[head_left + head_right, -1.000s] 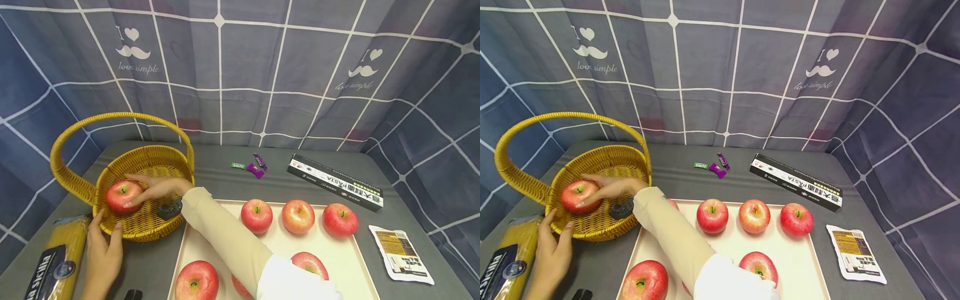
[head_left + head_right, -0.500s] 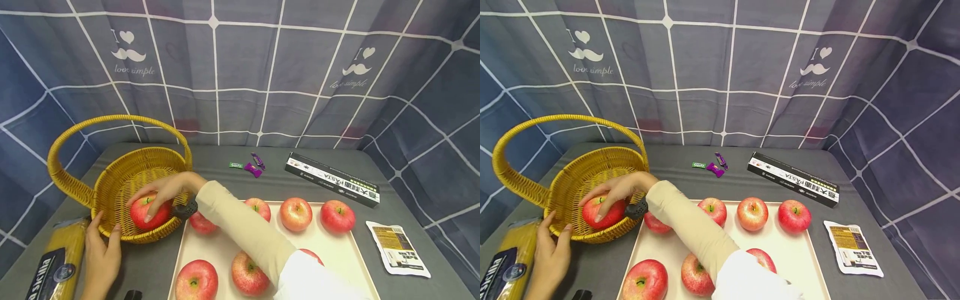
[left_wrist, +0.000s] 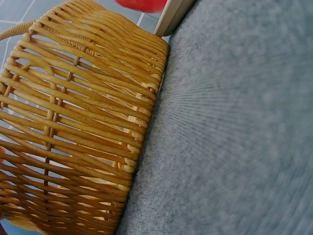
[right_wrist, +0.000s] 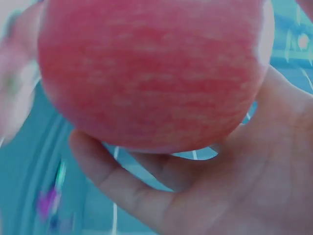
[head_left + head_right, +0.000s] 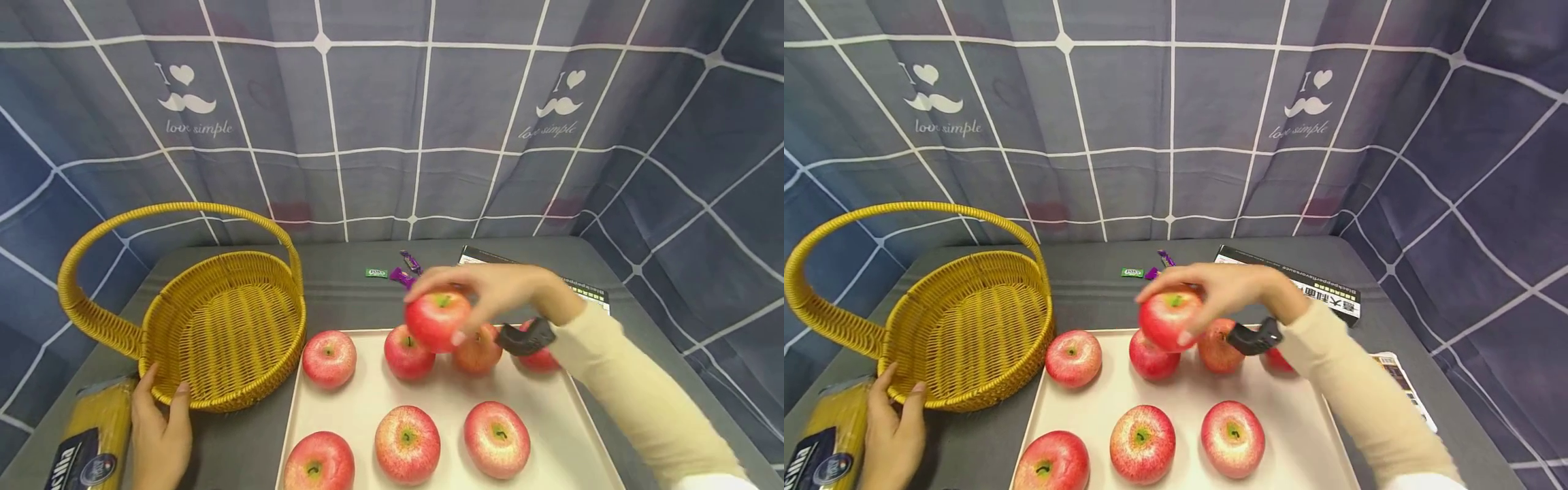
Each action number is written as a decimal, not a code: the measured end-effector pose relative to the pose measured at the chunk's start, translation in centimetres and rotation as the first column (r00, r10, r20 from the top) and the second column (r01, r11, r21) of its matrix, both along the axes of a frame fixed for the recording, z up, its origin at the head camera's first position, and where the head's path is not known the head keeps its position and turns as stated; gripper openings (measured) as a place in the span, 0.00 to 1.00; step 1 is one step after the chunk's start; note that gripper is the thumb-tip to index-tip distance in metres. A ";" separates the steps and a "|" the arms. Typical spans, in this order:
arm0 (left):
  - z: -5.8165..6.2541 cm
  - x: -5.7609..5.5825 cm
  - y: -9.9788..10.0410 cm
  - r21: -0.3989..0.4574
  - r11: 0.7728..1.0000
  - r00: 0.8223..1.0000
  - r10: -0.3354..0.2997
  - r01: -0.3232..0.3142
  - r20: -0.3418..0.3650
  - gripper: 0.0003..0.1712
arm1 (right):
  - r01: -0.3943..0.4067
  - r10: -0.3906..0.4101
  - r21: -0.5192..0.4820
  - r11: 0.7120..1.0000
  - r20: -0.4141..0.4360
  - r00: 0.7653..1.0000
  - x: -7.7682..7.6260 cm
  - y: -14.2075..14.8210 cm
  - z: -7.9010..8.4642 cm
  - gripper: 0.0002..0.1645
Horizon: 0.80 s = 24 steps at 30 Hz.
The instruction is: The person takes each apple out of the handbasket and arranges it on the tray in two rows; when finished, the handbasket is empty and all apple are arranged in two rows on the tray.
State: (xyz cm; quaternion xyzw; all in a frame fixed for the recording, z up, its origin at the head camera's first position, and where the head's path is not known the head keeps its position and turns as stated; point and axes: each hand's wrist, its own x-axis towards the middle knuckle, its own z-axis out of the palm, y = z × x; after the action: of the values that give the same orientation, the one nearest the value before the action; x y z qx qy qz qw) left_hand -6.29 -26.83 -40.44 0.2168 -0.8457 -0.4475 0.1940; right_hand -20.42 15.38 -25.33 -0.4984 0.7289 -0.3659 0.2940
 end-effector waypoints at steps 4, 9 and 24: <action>-0.1 0.1 -0.2 -0.006 1.000 1.000 0.029 -0.029 -0.004 0.33 | 0.112 -0.119 -0.064 0.992 -0.121 0.985 3.7 8.5 -2.4 0.39; 0.1 0.1 -0.5 -0.015 0.999 0.999 0.040 -0.040 -0.005 0.32 | 0.254 -0.275 -0.152 0.955 -0.136 0.952 9.1 15.3 -7.6 0.41; -0.1 -0.1 -1.0 -0.004 0.999 0.999 0.048 -0.048 -0.008 0.32 | 0.583 -0.590 -0.124 0.803 -0.306 0.748 16.7 15.1 -14.0 0.47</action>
State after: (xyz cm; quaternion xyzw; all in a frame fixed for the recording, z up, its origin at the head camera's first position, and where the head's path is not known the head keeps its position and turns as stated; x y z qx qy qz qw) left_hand -6.37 -27.83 -40.56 0.2348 -0.8403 -0.4419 0.2083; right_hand -3.74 30.53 -39.34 -0.3015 0.8829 -0.3584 0.0332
